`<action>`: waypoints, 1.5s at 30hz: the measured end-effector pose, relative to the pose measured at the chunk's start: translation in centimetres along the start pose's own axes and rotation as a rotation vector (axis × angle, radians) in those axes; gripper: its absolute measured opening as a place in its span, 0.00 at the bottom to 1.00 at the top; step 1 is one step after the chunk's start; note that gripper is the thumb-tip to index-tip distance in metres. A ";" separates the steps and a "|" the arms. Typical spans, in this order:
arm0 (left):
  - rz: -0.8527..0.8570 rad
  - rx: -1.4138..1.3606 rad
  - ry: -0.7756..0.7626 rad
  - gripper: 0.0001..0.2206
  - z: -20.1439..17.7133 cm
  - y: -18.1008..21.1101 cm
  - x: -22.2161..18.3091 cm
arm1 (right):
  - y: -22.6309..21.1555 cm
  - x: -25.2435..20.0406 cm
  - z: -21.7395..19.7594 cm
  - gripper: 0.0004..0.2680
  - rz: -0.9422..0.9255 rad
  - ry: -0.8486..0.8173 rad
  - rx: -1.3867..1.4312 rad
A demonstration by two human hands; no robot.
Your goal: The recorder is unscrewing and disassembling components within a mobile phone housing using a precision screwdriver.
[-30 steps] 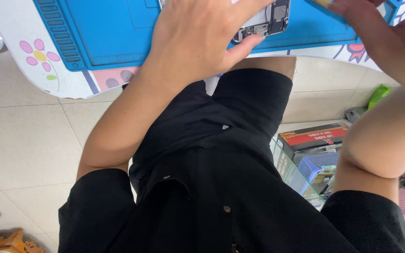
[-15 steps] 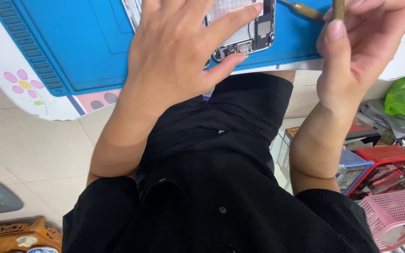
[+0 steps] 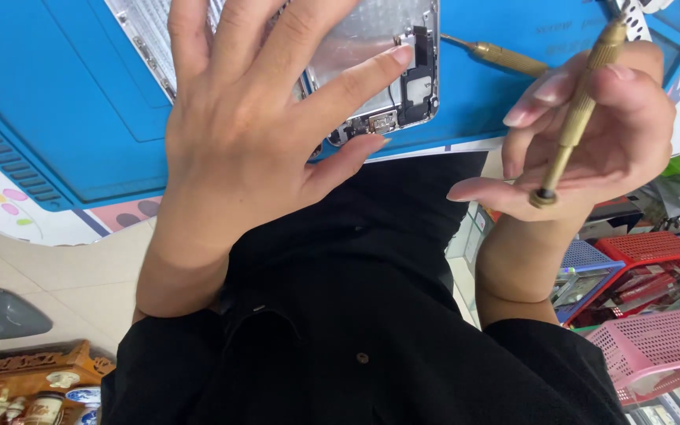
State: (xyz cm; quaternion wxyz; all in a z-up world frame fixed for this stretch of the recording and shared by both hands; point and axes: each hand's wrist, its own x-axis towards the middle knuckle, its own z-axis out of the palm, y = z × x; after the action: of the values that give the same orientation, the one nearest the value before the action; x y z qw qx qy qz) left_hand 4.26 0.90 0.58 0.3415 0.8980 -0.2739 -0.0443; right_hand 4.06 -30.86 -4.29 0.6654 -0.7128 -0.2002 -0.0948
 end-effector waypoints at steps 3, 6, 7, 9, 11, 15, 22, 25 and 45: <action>-0.005 -0.005 -0.001 0.26 0.0 -0.1 0.3 | -0.6 0.2 -0.2 0.34 -0.035 -0.106 0.035; -0.007 0.023 -0.003 0.26 -0.2 0.0 0.3 | -1.9 0.4 0.6 0.11 0.129 -0.005 -0.028; -0.012 0.008 -0.009 0.27 -0.3 0.0 0.4 | -2.4 1.1 1.1 0.09 0.156 -0.053 -0.033; -0.017 -0.008 -0.015 0.28 -0.4 0.0 0.4 | -3.0 1.6 1.6 0.10 0.185 -0.101 -0.038; -0.020 0.003 -0.017 0.29 -0.3 0.0 0.2 | -3.4 1.5 1.7 0.07 0.234 -0.115 -0.113; -0.013 0.015 -0.014 0.29 -0.1 -0.1 0.1 | -3.7 1.1 1.8 0.06 0.360 -0.057 -0.126; -0.027 0.018 -0.022 0.29 -0.2 -0.1 0.0 | -3.5 1.3 1.6 0.05 0.266 -0.192 -0.142; -0.019 0.020 -0.018 0.29 -0.1 -0.1 -0.1 | -3.8 1.7 2.1 0.05 0.304 -0.173 -0.153; -0.022 0.002 -0.005 0.27 -0.2 0.0 -0.1 | -3.4 1.0 1.6 0.05 0.320 -0.171 -0.122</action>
State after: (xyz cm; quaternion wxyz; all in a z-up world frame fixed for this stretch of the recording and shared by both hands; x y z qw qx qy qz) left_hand 4.20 1.06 0.70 0.3394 0.9013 -0.2647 -0.0499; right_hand 3.35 -29.02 -0.97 0.6082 -0.7800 -0.1340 0.0608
